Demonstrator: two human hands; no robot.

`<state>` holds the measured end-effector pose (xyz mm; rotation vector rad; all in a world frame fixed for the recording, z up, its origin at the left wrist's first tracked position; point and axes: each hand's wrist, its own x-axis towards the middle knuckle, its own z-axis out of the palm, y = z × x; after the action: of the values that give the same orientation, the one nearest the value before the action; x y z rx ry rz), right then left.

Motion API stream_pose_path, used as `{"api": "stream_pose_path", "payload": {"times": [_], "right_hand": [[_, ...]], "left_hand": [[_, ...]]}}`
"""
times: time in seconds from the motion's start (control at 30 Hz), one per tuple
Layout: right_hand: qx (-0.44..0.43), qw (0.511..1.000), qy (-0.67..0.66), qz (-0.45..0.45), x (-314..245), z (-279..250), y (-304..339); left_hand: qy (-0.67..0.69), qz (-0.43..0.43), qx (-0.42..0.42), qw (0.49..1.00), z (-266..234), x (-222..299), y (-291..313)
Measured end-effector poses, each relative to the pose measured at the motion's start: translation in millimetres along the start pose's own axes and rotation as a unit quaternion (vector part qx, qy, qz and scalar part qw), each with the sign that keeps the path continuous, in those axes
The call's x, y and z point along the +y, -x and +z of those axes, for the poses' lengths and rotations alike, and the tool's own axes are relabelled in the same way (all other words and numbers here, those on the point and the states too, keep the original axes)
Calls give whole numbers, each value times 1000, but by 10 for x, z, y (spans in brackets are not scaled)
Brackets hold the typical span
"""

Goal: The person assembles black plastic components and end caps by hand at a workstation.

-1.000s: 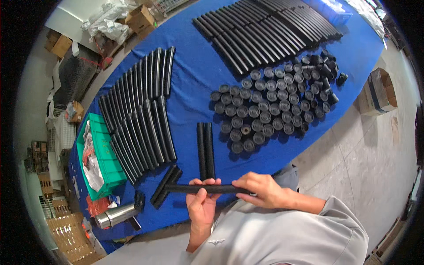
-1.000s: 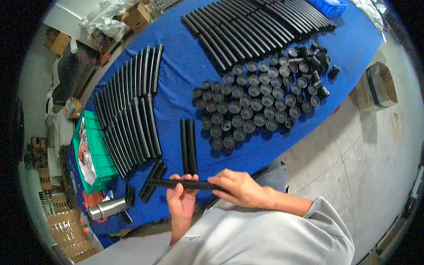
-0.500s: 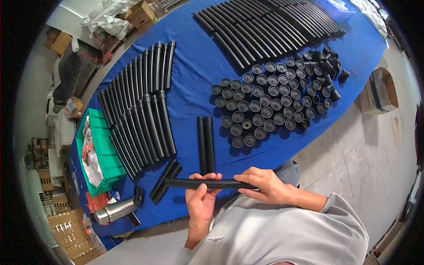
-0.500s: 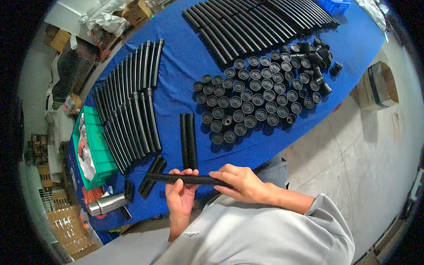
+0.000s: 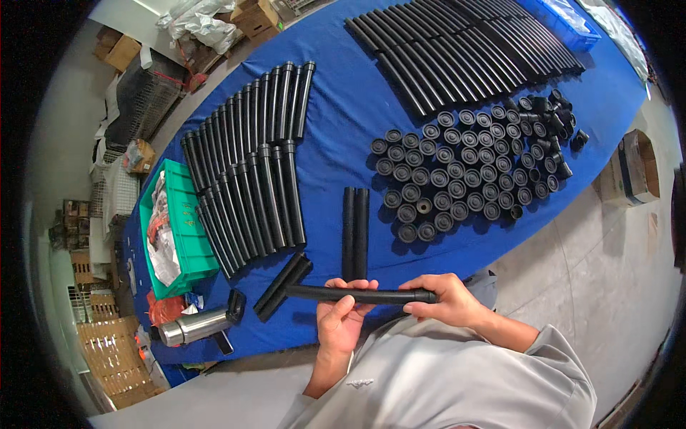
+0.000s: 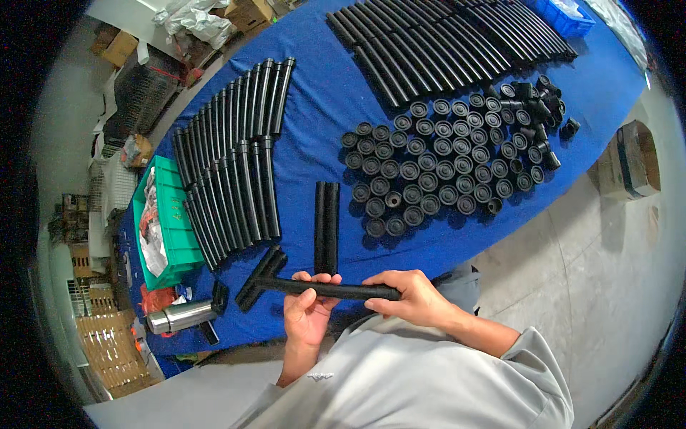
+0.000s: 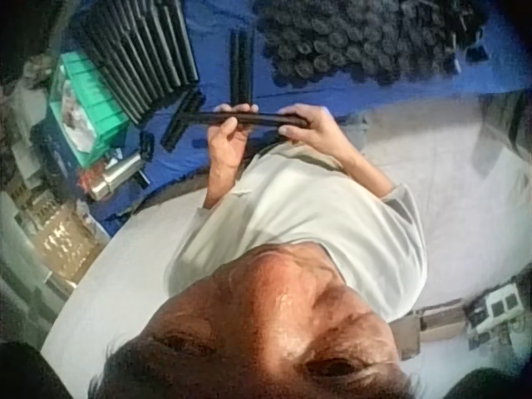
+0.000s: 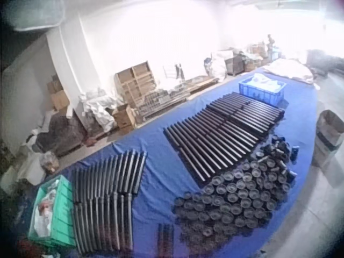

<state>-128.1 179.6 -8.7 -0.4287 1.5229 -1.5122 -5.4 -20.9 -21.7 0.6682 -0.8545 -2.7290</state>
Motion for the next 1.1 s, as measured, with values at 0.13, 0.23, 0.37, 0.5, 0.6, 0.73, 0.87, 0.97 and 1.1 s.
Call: {"api": "stream_pose_path", "payload": {"times": [0.13, 0.23, 0.37, 0.5, 0.6, 0.73, 0.87, 0.97, 1.1], "right_hand": [[15, 996, 30, -77, 19, 16, 1], [28, 995, 28, -96, 56, 23, 7], [9, 993, 54, -103, 33, -6, 3], [35, 957, 179, -226, 40, 12, -19], [63, 927, 236, -284, 39, 23, 12], [-32, 996, -73, 50, -3, -10, 18], [52, 943, 220, -242, 52, 13, 19], [19, 987, 102, -120, -39, 11, 43], [37, 955, 201, -217, 4, 8, 36]], "left_hand": [[4, 10, 17, 1000, 15, -18, 11], [-2, 13, 10, 1000, 28, -32, 18], [12, 6, 12, 1000, 0, -40, 53], [30, -12, 7, 999, 57, 12, 12], [2, -6, 16, 1000, -61, -2, 15], [16, 10, -19, 1000, -13, 41, -3], [15, -20, 13, 1000, 72, 73, -22], [17, -22, -5, 1000, -1, 58, -35], [4, -15, -1, 1000, 49, 37, -19]]}}
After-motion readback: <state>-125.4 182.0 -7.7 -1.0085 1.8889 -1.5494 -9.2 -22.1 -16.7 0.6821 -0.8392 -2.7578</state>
